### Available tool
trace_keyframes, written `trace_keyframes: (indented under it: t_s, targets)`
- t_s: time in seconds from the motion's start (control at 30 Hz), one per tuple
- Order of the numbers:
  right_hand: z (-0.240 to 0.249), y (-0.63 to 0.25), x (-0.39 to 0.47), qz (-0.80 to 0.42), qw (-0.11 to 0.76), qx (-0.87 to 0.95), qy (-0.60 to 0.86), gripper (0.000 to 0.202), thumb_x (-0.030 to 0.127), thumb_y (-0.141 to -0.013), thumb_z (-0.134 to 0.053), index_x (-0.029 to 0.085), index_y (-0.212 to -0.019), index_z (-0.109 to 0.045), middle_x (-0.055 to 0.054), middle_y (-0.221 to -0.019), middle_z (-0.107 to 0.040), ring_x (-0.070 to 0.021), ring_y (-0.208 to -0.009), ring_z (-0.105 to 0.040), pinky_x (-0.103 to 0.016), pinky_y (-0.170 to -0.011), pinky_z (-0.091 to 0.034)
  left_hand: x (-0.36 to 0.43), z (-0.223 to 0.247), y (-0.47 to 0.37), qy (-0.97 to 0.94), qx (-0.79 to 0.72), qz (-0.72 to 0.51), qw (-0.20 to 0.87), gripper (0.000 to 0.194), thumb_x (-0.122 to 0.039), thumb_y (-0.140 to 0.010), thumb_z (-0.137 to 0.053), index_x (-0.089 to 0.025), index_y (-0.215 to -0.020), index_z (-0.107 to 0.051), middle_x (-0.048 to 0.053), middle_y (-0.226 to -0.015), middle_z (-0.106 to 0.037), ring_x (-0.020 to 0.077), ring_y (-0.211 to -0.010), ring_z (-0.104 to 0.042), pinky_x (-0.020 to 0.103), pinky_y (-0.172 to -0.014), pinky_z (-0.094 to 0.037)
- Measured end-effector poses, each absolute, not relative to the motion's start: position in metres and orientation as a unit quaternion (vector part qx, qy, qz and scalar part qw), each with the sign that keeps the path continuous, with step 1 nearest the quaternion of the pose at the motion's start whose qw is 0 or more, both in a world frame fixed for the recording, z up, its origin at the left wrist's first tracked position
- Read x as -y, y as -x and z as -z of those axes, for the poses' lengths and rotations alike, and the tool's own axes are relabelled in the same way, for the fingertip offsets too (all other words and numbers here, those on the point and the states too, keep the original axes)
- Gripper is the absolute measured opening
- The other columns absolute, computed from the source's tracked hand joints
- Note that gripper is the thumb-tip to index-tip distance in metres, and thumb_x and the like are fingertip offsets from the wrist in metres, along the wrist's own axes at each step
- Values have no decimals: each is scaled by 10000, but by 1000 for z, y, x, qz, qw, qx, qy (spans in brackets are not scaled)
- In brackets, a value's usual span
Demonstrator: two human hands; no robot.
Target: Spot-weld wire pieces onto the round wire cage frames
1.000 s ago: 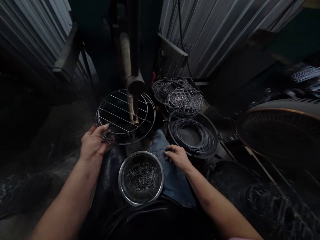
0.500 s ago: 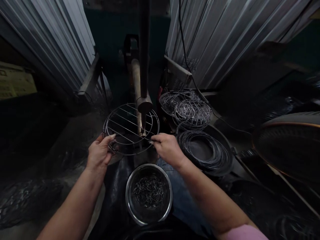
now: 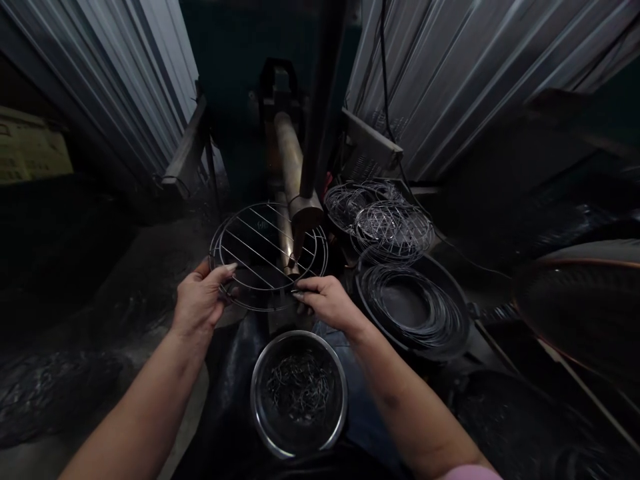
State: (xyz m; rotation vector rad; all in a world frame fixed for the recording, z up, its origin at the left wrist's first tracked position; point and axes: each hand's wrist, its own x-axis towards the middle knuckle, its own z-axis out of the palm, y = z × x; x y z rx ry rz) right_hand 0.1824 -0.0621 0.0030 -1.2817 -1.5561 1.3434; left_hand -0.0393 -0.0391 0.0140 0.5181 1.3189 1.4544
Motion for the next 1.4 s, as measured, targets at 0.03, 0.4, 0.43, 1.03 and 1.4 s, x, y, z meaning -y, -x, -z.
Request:
trace_keyframes:
  t_s: [0.03,0.4,0.43,1.03,1.4]
  targets:
    - [-3,-183,63,-516,365,598,493,196,289,-749,-635,148,-815,-754,19,-542,-618,-110,-481,-521,-234,-523,-423,39,-15,39,-216,-554,-609,525,449,-193,-454,-815,-135,-852,-615,-1,-704,-597,134,-565,-560,251,-452,-488]
    - [-9,-162,61,-533,478,422,556,137,254,-641,-649,141,-690,-710,18,-459,-594,-106,-383,-522,-191,-361,-388,34,-26,38,-224,-582,-594,508,416,-198,-450,-804,-156,-805,-591,2,-726,-587,130,-585,-552,238,-458,-476]
    - [-9,-160,62,-538,500,401,547,150,260,-632,-662,139,-707,-713,14,-486,-612,-109,-403,-545,-191,-372,-411,33,-27,39,-220,-584,-593,508,411,-190,-454,-800,-157,-803,-585,4,-724,-587,131,-580,-553,239,-456,-475]
    - [6,-158,65,-519,587,371,499,159,270,-633,-727,163,-751,-725,-1,-646,-681,-129,-511,-634,-220,-458,-494,12,-33,47,-253,-588,-556,531,310,-137,-523,-765,-136,-778,-588,20,-682,-574,140,-537,-541,245,-395,-451]
    - [-3,-160,55,-517,560,380,524,182,283,-642,-700,151,-766,-727,-3,-584,-663,-134,-492,-626,-208,-435,-477,0,-37,41,-217,-613,-522,552,251,-99,-547,-737,-138,-727,-566,28,-614,-584,147,-470,-530,264,-383,-438]
